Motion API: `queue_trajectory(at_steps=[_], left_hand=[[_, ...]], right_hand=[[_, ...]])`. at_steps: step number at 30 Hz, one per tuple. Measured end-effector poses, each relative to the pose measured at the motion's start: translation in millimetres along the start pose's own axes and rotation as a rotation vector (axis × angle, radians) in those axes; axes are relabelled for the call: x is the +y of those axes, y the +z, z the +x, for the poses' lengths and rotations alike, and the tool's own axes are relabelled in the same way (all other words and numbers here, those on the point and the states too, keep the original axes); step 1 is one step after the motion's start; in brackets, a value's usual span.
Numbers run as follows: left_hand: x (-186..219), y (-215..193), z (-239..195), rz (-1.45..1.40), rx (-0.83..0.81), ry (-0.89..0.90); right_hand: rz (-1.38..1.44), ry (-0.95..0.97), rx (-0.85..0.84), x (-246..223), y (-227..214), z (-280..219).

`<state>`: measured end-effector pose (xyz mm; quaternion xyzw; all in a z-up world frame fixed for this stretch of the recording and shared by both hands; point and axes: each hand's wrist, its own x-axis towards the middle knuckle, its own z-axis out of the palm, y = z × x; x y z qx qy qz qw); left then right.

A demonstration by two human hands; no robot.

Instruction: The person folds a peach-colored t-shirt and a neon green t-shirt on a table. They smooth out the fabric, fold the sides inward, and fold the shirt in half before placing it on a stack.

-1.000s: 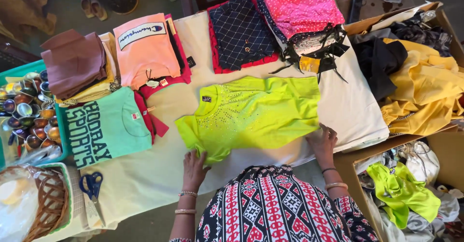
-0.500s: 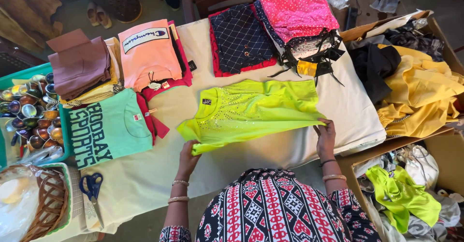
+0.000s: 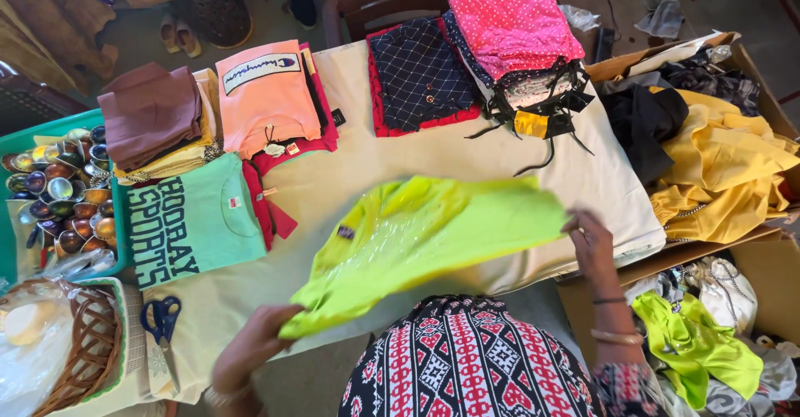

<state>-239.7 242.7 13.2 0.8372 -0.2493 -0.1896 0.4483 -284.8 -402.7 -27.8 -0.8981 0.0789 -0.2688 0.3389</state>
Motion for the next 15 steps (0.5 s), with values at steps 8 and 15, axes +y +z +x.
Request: queue_trajectory(at_steps=[8, 15], left_hand=[[24.5, -77.9, -81.3, 0.144, 0.017, 0.134], [7.7, -71.5, 121.9, 0.344, 0.565, 0.127]], right_hand=[[0.639, 0.326, -0.793, -12.5, -66.9, 13.2], [0.662, 0.552, -0.594, 57.0, 26.9, 91.8]])
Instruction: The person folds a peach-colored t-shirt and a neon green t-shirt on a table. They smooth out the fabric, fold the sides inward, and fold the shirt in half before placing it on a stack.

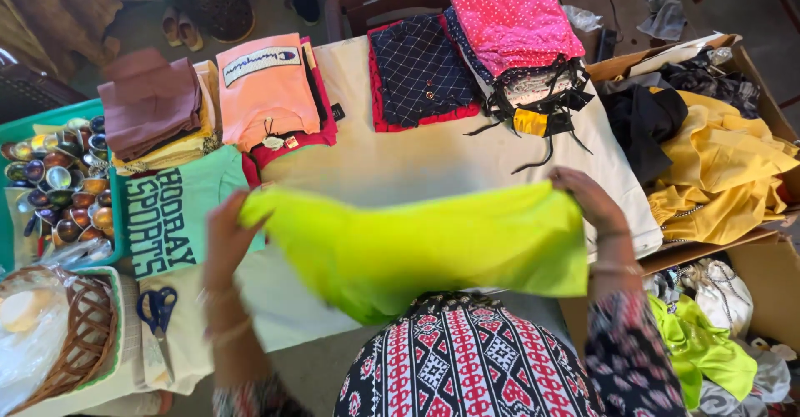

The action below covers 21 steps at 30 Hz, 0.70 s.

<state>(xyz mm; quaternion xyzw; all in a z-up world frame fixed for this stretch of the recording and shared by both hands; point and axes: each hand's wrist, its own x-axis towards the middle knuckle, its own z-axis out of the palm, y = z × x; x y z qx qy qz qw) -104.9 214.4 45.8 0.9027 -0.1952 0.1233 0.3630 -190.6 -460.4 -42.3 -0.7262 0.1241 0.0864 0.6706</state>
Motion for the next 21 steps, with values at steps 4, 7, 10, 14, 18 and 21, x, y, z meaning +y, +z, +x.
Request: queue_trajectory(at_steps=[4, 7, 10, 14, 18, 21], left_hand=[[-64.2, 118.4, 36.2, 0.093, 0.222, -0.037], [-73.6, 167.7, 3.6, 0.253, 0.104, -0.220], [-119.8, 235.5, -74.2, 0.168, 0.099, -0.348], [-121.7, 269.7, -120.7, 0.250, 0.074, -0.375], [-90.8, 280.5, -91.3, 0.085, 0.064, -0.698], [-89.1, 284.4, -77.5, 0.023, 0.031, -0.789]], right_hand=[[0.058, 0.141, 0.107, 104.0, -6.0, 95.7], [0.037, 0.191, 0.253, 193.8, -12.5, 120.5], [-0.290, -0.057, 0.331, 202.2, 18.8, 89.5], [-0.949, -0.318, 0.425, 121.9, 77.3, 44.7], [-1.102, -0.388, 0.282, 96.7, 87.4, 60.5], [-1.259, -0.449, 0.144, 104.0, 75.2, 90.4]])
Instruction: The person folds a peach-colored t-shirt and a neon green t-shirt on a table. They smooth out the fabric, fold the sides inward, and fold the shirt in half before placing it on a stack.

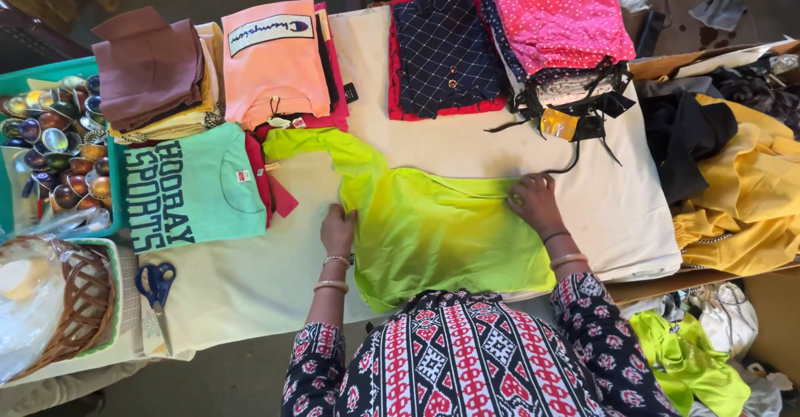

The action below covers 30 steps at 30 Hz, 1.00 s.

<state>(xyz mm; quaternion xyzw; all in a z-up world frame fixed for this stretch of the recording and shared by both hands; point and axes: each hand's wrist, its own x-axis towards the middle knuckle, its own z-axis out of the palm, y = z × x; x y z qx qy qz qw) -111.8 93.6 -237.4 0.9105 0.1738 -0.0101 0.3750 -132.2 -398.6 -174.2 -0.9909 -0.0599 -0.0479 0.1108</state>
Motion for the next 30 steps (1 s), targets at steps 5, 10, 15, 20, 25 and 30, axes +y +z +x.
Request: queue_trajectory(at_steps=[5, 10, 15, 20, 25, 30], left_hand=[[-21.1, -8.7, 32.8, -0.073, 0.047, 0.045], [-1.3, -24.6, 42.7, -0.306, 0.124, 0.106], [-11.0, -8.9, 21.7, -0.323, 0.164, 0.116], [-38.1, -10.7, -70.4, -0.327, 0.162, -0.021], [-6.2, -33.7, -163.9, -0.278, -0.067, -0.184], [-63.5, 1.6, -172.5, -0.012, -0.239, -0.021]], right_hand=[[0.298, 0.102, -0.195, 34.9, -13.7, 53.5], [0.229, 0.159, 0.146, 43.2, -35.0, 106.3], [0.101, 0.187, 0.279, 52.2, 14.4, 69.4], [0.258, 0.399, 0.308, 43.0, 36.2, -44.4], [0.395, 0.481, 0.312, -0.4, 24.8, -134.9], [0.474, 0.819, -0.056, 7.5, 34.4, -153.6]])
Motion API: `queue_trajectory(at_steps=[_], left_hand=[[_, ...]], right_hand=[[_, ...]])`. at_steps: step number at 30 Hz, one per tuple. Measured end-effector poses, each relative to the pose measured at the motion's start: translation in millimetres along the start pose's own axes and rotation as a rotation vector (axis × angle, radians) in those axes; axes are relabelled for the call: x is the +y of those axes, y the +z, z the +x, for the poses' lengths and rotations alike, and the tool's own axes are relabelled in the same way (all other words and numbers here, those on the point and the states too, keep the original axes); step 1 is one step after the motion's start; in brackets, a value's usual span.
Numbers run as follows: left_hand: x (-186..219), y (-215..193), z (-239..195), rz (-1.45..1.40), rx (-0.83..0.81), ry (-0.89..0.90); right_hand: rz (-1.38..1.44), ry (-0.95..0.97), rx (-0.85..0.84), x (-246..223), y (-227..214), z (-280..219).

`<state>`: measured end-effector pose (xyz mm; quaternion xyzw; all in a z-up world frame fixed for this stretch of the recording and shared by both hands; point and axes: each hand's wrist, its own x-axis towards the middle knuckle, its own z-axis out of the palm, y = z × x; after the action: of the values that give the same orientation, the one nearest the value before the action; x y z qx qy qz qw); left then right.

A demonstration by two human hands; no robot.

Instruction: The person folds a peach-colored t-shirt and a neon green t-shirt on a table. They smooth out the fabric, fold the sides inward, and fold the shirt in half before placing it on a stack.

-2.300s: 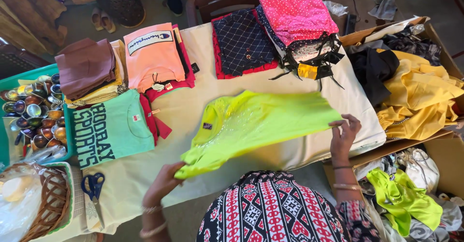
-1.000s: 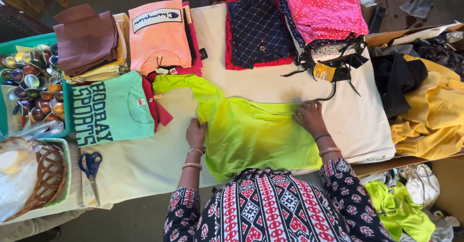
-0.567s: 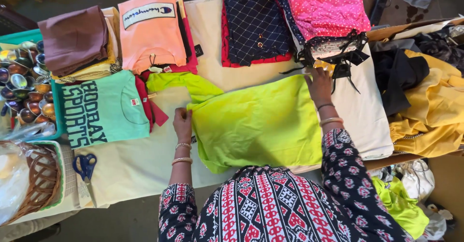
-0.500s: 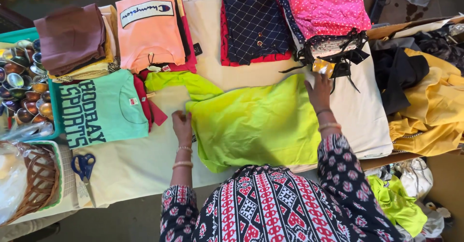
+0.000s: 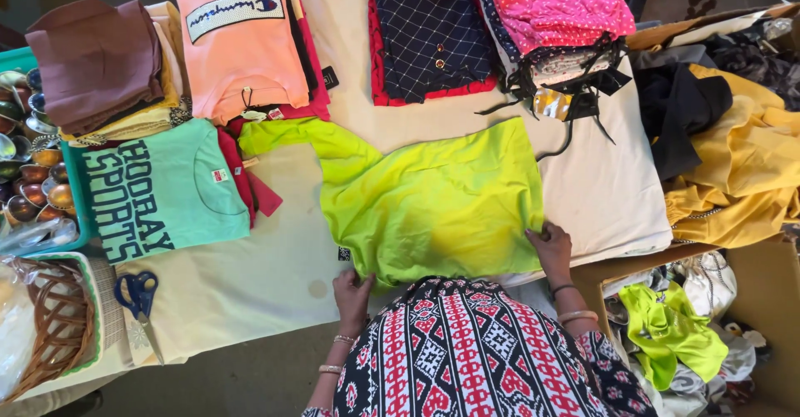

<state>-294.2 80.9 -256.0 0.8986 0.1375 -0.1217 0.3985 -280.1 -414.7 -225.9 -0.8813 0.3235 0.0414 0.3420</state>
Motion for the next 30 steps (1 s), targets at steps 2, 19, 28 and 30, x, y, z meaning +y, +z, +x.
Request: queue_trajectory(at_steps=[2, 19, 28, 30], left_hand=[[28.0, -17.6, 2.8, -0.034, -0.015, 0.032], [56.0, -97.1, -6.0, -0.345, -0.517, -0.460], [35.1, -81.8, 123.6, 0.064, 0.296, 0.304], [41.9, -67.0, 174.7, 0.057, 0.314, 0.262]], right_hand=[[-0.117, -0.011, -0.012, 4.8, 3.7, 6.8], [-0.120, -0.075, -0.143, -57.9, -85.9, 11.9], [-0.110, -0.554, 0.105, -80.6, -36.8, 88.1], [-0.065, -0.596, 0.134, -106.8, -20.0, 114.7]])
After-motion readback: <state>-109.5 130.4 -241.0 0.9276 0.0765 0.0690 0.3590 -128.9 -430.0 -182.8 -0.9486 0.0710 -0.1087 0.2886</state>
